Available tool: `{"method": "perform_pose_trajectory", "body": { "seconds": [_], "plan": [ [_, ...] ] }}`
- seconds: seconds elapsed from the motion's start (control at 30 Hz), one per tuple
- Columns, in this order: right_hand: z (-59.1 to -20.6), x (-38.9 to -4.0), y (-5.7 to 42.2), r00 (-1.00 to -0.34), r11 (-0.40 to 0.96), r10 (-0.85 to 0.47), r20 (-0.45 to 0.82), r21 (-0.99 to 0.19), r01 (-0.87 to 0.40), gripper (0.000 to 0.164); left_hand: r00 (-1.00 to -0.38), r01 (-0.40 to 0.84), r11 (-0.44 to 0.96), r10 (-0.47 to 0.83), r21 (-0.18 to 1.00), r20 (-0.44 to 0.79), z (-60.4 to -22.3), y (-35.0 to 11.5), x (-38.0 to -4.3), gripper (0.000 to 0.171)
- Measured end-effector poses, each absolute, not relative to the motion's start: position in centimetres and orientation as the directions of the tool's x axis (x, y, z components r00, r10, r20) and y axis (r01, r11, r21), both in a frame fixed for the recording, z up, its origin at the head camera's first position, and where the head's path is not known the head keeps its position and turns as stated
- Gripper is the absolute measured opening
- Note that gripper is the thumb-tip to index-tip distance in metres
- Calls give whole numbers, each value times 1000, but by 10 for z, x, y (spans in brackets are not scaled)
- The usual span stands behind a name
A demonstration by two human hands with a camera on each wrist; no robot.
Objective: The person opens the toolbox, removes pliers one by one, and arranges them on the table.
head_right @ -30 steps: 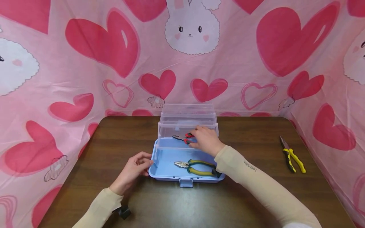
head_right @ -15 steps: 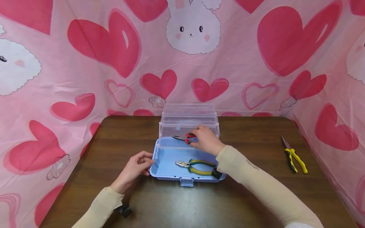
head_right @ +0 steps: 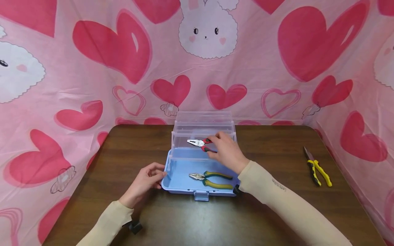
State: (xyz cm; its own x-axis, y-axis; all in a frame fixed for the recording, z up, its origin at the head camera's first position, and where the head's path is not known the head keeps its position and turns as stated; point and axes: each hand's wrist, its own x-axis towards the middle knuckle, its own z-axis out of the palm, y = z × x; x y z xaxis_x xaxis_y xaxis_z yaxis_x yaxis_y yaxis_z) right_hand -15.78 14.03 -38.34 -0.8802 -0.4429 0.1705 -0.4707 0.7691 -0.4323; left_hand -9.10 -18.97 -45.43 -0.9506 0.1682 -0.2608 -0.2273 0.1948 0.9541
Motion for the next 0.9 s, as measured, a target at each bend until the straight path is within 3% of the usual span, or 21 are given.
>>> {"method": "perform_pose_trajectory", "body": {
  "seconds": [0.3,0.9],
  "plan": [
    [-377,-147,163,-881,774,-415,225,-422,-472,63,-950,-226,205,171,952,-262,-454,-190,-91,36],
    [-384,-122,233,-952,858,-206,226,-427,-287,55,-953,-227,205,157,952,-261,-457,-188,-93,34]
  ]
}}
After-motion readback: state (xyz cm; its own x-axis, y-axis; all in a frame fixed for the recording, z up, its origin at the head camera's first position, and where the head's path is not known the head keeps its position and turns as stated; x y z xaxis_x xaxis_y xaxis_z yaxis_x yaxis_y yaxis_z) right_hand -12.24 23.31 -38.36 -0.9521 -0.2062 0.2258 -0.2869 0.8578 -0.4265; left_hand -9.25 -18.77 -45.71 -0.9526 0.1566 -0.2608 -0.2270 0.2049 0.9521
